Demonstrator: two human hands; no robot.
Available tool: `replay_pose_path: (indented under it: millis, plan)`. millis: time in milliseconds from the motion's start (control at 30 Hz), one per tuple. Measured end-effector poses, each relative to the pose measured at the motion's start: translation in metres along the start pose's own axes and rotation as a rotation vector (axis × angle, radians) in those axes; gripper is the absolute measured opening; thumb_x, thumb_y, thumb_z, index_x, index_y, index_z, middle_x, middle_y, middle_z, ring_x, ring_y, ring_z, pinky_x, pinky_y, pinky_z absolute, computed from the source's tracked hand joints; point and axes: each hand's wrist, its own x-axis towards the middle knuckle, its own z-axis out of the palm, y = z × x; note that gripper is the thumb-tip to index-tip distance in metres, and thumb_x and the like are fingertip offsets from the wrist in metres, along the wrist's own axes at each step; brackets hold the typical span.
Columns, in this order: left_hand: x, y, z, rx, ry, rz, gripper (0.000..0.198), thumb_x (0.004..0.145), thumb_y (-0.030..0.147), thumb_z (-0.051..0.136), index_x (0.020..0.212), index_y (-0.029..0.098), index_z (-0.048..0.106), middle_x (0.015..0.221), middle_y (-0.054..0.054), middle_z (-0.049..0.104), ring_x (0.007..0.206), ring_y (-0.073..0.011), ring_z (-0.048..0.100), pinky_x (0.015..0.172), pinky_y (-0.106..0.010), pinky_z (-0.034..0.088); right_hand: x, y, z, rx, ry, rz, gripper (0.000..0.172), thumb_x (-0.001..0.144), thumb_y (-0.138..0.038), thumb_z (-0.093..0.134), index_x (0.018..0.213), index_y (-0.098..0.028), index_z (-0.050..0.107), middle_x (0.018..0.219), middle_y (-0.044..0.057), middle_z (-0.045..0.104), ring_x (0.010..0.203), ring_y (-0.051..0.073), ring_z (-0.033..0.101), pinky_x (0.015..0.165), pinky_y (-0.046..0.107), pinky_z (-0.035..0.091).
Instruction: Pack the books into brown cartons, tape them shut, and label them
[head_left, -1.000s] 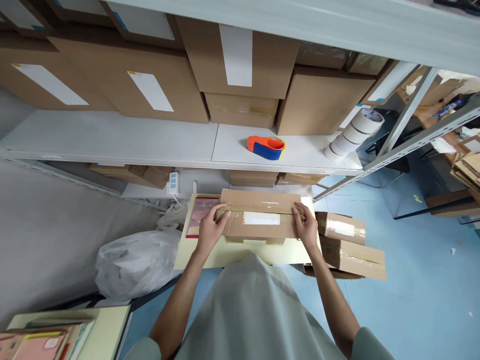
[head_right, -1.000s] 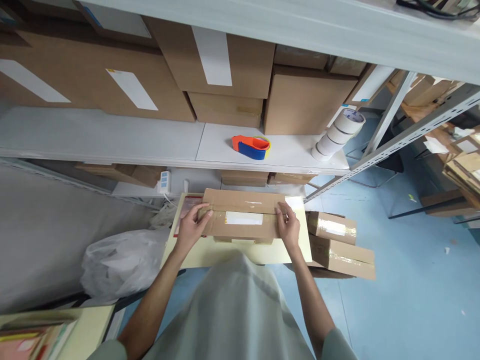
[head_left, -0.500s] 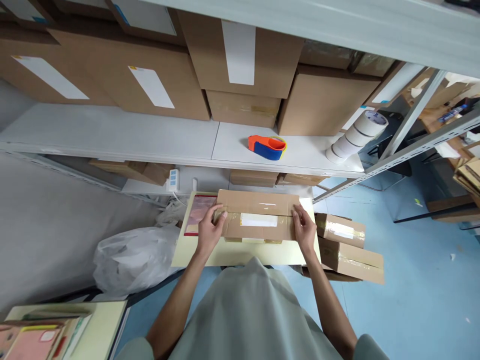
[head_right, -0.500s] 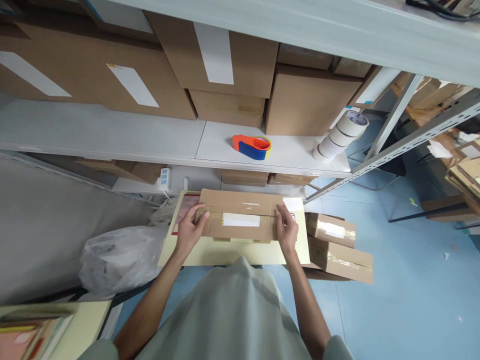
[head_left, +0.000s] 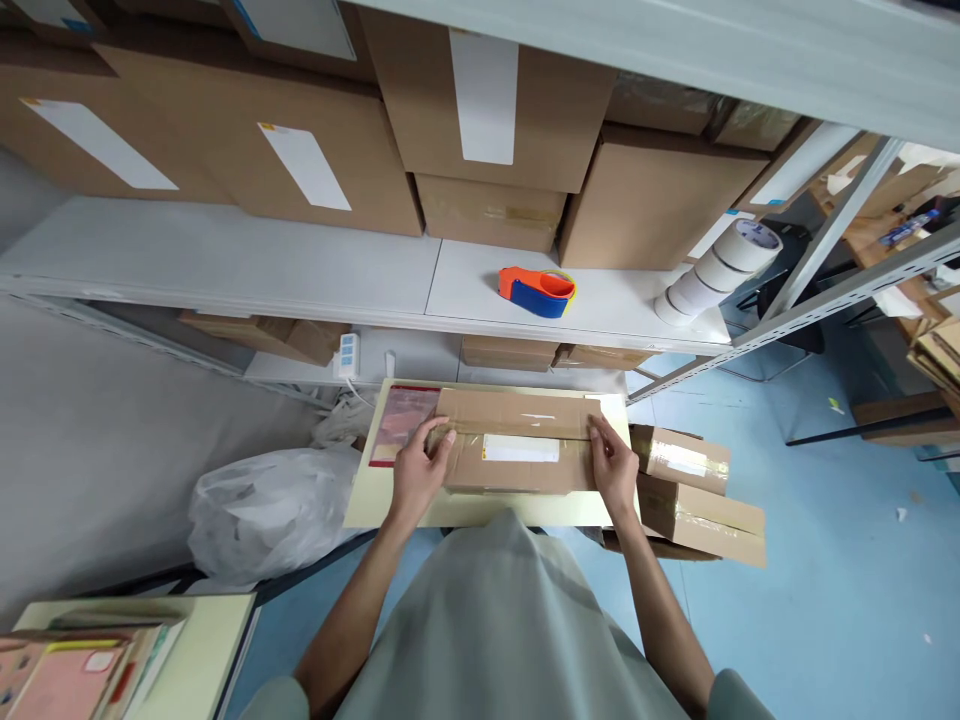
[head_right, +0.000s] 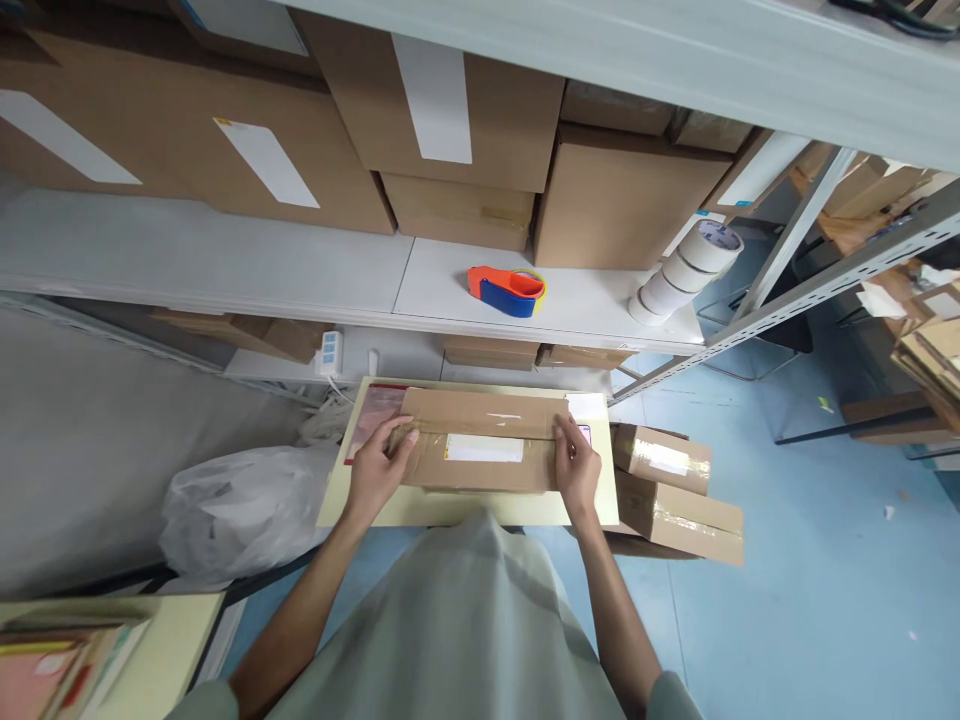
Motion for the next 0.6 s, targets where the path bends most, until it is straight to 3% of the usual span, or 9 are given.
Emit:
replay_pose_path:
  millis: [133,267,467,600]
  plan:
    - [0.022,-0.006,0.012,-0.020,0.006,0.001,0.045,0.098,0.059,0.061,0.124,0.025,0.075,0.123,-0.009,0.084,0.111,-0.0291,0.078,0.099,-0.040,0.060,0.024,0.001,0.012,-0.007,0.016,-0.060,0.058,0.108,-0.068,0.055,0.135,-0.025,0.084,0.153,0.013,0.073,0.136,0.038,0.075,0.113,0.052,0.062]
    - [0.019,-0.018,0.026,-0.006,0.001,-0.033,0.048,0.098,0.059,0.060,0.125,0.023,0.075,0.115,-0.011,0.084,0.101,-0.0291,0.078,0.095,-0.041,0.060,0.035,0.019,0.024,-0.028,0.007,-0.061,0.060,0.107,-0.068,0.054,0.137,-0.024,0.082,0.155,0.014,0.071,0.140,0.038,0.072,0.115,0.052,0.061]
    - [-0.010,-0.041,0.034,0.004,-0.037,-0.063,0.042,0.099,0.055,0.061,0.124,0.024,0.074,0.124,-0.013,0.084,0.115,-0.0332,0.079,0.100,-0.046,0.061,-0.002,0.068,0.036,-0.054,-0.046,-0.020,0.061,0.107,-0.065,0.053,0.145,-0.024,0.078,0.155,0.015,0.071,0.149,0.037,0.065,0.119,0.058,0.058]
    - [-0.020,-0.047,0.036,-0.009,-0.015,-0.044,0.039,0.102,0.054,0.059,0.126,0.027,0.073,0.135,-0.011,0.081,0.131,-0.0316,0.075,0.111,-0.046,0.059,-0.017,0.081,0.039,-0.036,-0.015,-0.048,0.061,0.109,-0.065,0.051,0.147,-0.025,0.077,0.158,0.012,0.068,0.158,0.033,0.056,0.129,0.058,0.049]
